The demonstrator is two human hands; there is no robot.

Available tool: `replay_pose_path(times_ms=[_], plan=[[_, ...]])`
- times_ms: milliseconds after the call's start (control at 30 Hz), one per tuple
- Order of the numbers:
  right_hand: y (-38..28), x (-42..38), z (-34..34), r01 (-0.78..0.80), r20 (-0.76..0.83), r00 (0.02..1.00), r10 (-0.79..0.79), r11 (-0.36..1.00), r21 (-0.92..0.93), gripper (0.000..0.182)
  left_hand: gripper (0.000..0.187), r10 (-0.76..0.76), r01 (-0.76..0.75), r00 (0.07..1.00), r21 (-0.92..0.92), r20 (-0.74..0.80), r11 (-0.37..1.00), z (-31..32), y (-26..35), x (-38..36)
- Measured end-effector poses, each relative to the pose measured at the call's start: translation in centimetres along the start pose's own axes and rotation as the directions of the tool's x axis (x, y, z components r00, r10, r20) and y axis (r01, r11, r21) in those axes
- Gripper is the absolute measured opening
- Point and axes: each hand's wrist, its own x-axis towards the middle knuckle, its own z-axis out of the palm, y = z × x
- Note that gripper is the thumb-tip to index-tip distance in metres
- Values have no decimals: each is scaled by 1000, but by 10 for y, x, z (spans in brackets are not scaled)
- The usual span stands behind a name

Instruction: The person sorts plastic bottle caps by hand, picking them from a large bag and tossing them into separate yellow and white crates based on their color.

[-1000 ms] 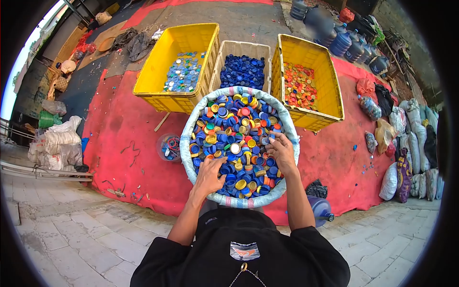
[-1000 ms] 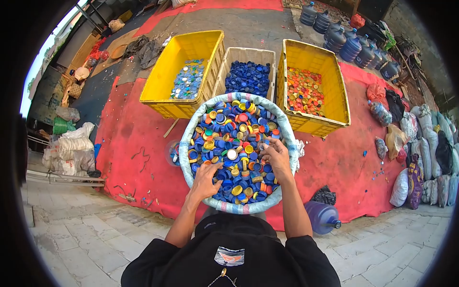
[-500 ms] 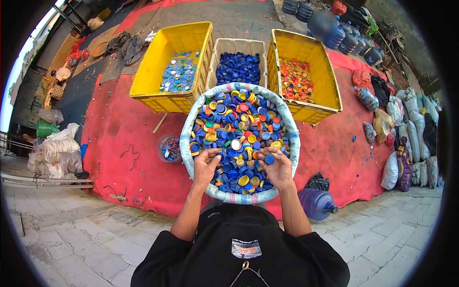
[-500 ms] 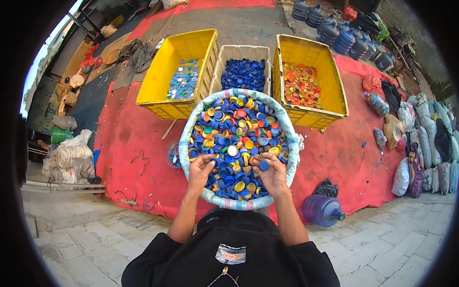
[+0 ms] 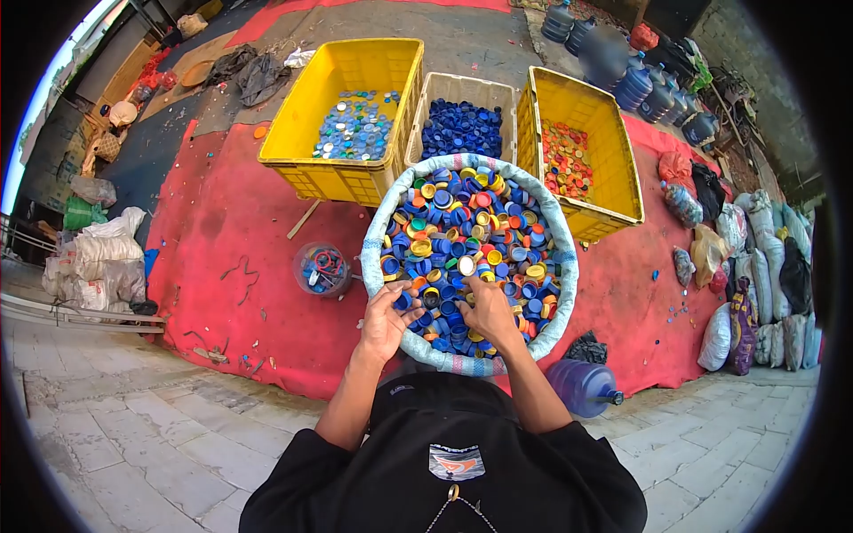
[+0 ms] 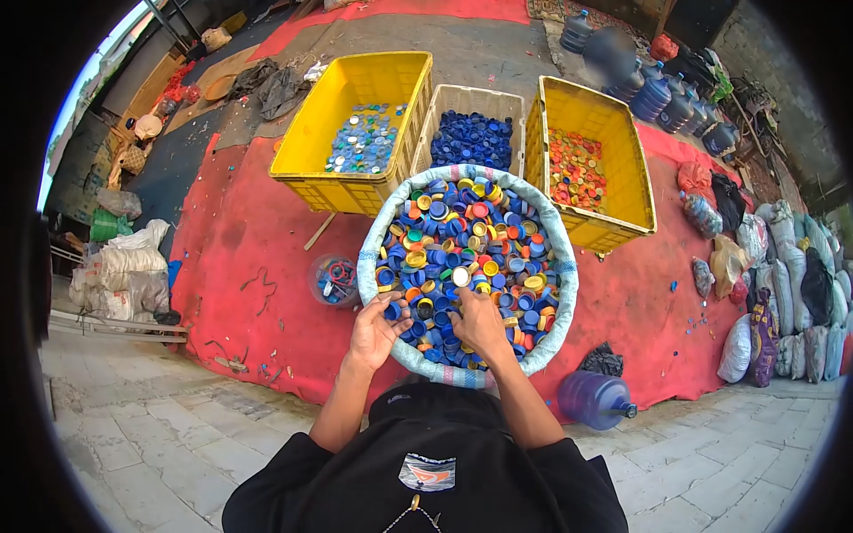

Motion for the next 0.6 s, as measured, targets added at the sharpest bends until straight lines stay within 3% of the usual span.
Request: replay_pose_path(times_ms=[233, 333, 433, 467, 533, 567, 600], plan=[[0, 1, 15, 35, -35, 999, -37, 998, -52, 37, 21, 26, -11, 999, 355, -38, 935, 7, 3, 2], [-1, 1, 10, -78, 6, 997, 78, 991, 113, 39, 23, -6, 11, 1000, 467, -12, 884, 8, 2, 5], [7, -2, 3, -123, -131, 978, 159, 961, 246, 41, 25, -65, 66, 998, 568, -23, 820, 8, 5, 7], [17, -4, 3, -152, -152, 964, 219, 921, 360, 39, 26, -85, 90, 996, 604, -37, 792, 8, 6, 7], [19, -6, -4, -189, -170, 924, 342, 797, 574, 36, 28, 93, -107, 993, 871, 71, 480, 2, 4, 5], [19, -14, -13, -270, -21, 889, 457, 560, 783, 31, 30, 163, -193, 975, 942, 152, 277, 0, 4, 6], [38, -16, -6, -265, 80, 878, 472, 340, 902, 27, 31, 147, -192, 975, 962, 165, 193, 5, 7, 2]])
